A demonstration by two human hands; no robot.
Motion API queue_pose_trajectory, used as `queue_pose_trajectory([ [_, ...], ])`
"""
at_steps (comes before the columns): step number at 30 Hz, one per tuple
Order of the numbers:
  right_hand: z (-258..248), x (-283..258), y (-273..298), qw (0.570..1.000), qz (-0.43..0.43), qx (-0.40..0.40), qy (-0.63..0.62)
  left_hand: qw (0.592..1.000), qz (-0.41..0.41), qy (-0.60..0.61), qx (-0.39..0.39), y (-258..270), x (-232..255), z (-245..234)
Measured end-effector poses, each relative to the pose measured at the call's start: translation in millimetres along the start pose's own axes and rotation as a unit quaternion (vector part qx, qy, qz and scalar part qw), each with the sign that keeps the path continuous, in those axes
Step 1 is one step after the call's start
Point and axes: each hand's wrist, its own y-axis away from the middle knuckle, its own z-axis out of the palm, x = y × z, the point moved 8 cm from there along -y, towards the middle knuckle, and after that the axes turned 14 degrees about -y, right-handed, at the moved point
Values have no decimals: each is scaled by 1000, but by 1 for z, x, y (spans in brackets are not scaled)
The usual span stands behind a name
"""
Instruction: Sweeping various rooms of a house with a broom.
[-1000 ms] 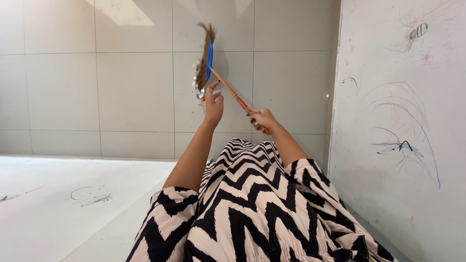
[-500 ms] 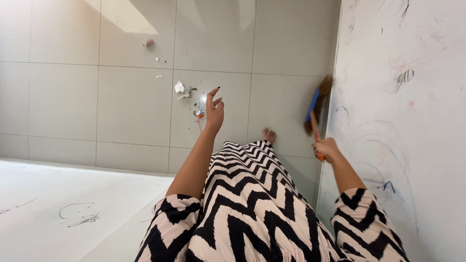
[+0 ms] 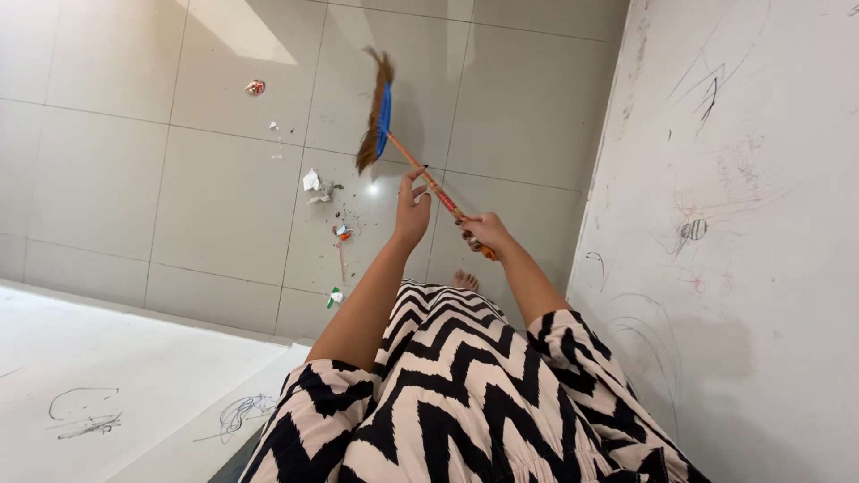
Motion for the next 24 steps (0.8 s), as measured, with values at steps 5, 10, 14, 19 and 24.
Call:
queue_pose_trajectory([
  [5, -103, -23, 81, 991, -50, 120, 41, 1000, -25, -11, 2, -28, 12, 7],
  [10, -207, -26, 116, 954, -45, 264, 135, 1000, -30, -1, 4, -73, 17, 18],
  [14, -216, -41, 60, 951, 20, 281, 125, 999, -33, 14, -4, -123, 20, 31],
  [19, -120, -85, -58, 981, 42, 185, 35, 999, -32, 14, -34, -184, 37, 40],
  [24, -38, -137, -159, 992, 52, 15, -114, 999, 9, -11, -33, -257, 49, 27],
])
